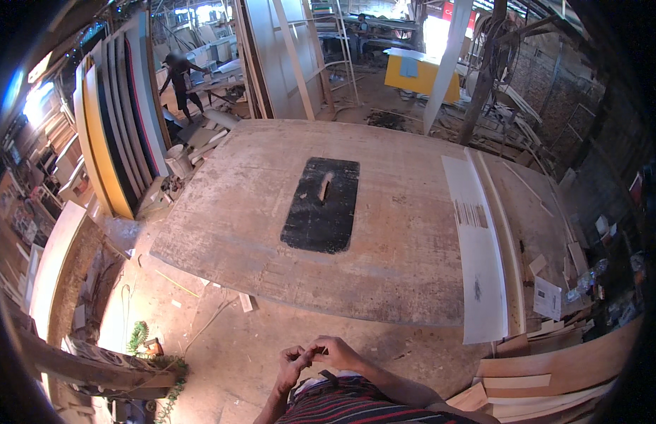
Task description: The person aligns and fits thin wooden strips into a larger wooden panel on a workbench. They walk around the workshop to retrieve materials and tools, then return to continue fitting the strips into place.
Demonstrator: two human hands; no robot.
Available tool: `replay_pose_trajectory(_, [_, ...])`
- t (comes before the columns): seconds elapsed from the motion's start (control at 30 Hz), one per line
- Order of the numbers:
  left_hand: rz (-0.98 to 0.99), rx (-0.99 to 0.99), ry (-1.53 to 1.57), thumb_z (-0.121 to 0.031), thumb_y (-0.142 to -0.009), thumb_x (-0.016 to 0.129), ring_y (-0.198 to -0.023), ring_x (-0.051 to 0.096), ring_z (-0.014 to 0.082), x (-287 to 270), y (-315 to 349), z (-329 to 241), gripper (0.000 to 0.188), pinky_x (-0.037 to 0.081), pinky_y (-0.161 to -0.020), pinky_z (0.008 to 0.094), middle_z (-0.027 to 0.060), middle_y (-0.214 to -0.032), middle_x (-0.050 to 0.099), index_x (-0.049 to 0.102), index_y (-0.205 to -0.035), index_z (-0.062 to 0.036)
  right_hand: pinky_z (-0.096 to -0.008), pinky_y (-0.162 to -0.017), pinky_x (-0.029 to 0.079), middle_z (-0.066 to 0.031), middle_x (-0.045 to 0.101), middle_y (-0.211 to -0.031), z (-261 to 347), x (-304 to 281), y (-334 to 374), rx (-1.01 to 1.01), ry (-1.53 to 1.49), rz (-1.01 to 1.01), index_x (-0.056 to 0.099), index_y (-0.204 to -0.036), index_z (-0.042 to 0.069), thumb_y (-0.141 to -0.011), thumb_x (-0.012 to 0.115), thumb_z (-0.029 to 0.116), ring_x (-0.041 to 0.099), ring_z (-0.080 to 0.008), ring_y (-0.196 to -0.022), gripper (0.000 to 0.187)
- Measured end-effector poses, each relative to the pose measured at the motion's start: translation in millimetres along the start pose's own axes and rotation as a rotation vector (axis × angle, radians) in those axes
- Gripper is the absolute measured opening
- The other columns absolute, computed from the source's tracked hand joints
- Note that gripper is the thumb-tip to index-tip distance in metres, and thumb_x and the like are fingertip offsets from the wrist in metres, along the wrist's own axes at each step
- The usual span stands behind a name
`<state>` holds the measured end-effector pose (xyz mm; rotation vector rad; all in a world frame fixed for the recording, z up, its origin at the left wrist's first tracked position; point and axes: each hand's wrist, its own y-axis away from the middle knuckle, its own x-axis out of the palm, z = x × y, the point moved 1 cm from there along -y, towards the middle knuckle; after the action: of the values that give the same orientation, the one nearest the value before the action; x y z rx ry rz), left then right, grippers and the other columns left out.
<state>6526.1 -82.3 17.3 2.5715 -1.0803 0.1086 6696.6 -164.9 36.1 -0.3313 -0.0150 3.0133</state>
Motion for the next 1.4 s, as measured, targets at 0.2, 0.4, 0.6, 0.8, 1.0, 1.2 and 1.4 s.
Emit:
replay_pose_trajectory(0.2, [0.033, -0.021, -0.009, -0.024, -0.094, 0.07, -0.062, 0.055, 0.0084, -3, -4, 2, 0.028, 0.043, -0.058, 0.0242, 0.0021, -0.068, 0.063, 0.065, -0.077, -0.0024, -0.0337, -0.073, 0.052, -0.0103, 0.069, -0.091, 0, 0, -1, -0.03, 0.011, -0.024, 0.072, -0.099, 0.004, -0.085, 0.076, 0.008, 0.067, -0.022, -0.084, 0.016])
replay_pose_trajectory(0.4, [0.088, -0.05, -0.002, -0.024, -0.092, 0.073, -0.064, 0.056, 0.0091, -2, -10, 3, 0.025, 0.044, -0.059, 0.0247, 0.0018, -0.07, 0.063, 0.065, -0.081, -0.0028, -0.0338, -0.073, 0.052, -0.0101, 0.068, -0.089, -4, -4, -3, -0.072, 0.08, -0.044, 0.072, -0.097, 0.004, -0.084, 0.076, 0.007, 0.067, -0.0226, -0.084, 0.015])
replay_pose_trajectory(0.6, [0.08, -0.009, -0.081, -0.02, -0.092, 0.073, -0.073, 0.061, 0.0117, -10, -22, 17, 0.019, 0.049, -0.067, 0.0265, 0.004, -0.082, 0.067, 0.066, -0.092, -0.0018, -0.0325, -0.07, 0.053, -0.0102, 0.068, -0.087, -19, -7, -15, -0.025, 0.016, -0.073, 0.07, -0.093, 0.001, -0.083, 0.076, 0.005, 0.068, -0.0199, -0.081, 0.012])
replay_pose_trajectory(0.8, [-0.012, -0.056, -0.134, -0.018, -0.095, 0.069, -0.08, 0.063, 0.0115, -29, -18, 16, 0.023, 0.052, -0.073, 0.0279, 0.0061, -0.091, 0.07, 0.067, -0.106, 0.0018, -0.0315, -0.069, 0.053, -0.0103, 0.068, -0.084, -25, -8, -43, 0.059, 0.049, -0.075, 0.069, -0.09, 0.0, -0.086, 0.075, 0.011, 0.068, -0.0177, -0.079, 0.013])
replay_pose_trajectory(1.0, [-0.046, 0.034, -0.1, -0.015, -0.099, 0.062, -0.082, 0.065, 0.0131, -72, -16, -7, 0.021, 0.052, -0.076, 0.0284, 0.0077, -0.095, 0.072, 0.067, -0.108, 0.0038, -0.0289, -0.068, 0.052, -0.0095, 0.071, -0.083, -7, 22, -92, 0.056, 0.0, -0.002, 0.069, -0.094, -0.003, -0.091, 0.073, 0.016, 0.066, -0.0116, -0.076, 0.019])
replay_pose_trajectory(1.2, [-0.088, 0.176, -0.061, -0.012, -0.098, 0.063, -0.083, 0.066, 0.0127, -174, -16, -10, 0.017, 0.053, -0.074, 0.0288, 0.0081, -0.093, 0.073, 0.069, -0.104, 0.0019, -0.0278, -0.068, 0.053, -0.0097, 0.073, -0.084, 8, 110, -156, 0.154, -0.115, 0.065, 0.07, -0.098, -0.002, -0.092, 0.072, 0.016, 0.067, -0.0105, -0.075, 0.019])
replay_pose_trajectory(1.4, [-0.173, 0.234, 0.006, -0.012, -0.098, 0.063, -0.084, 0.067, 0.0137, -295, 25, -35, 0.015, 0.054, -0.073, 0.0291, 0.0076, -0.091, 0.073, 0.069, -0.103, 0.0008, -0.0298, -0.066, 0.052, -0.0115, 0.072, -0.08, 46, 232, -218, 0.026, -0.015, 0.084, 0.07, -0.096, -0.002, -0.091, 0.072, 0.022, 0.067, -0.0126, -0.074, 0.025])
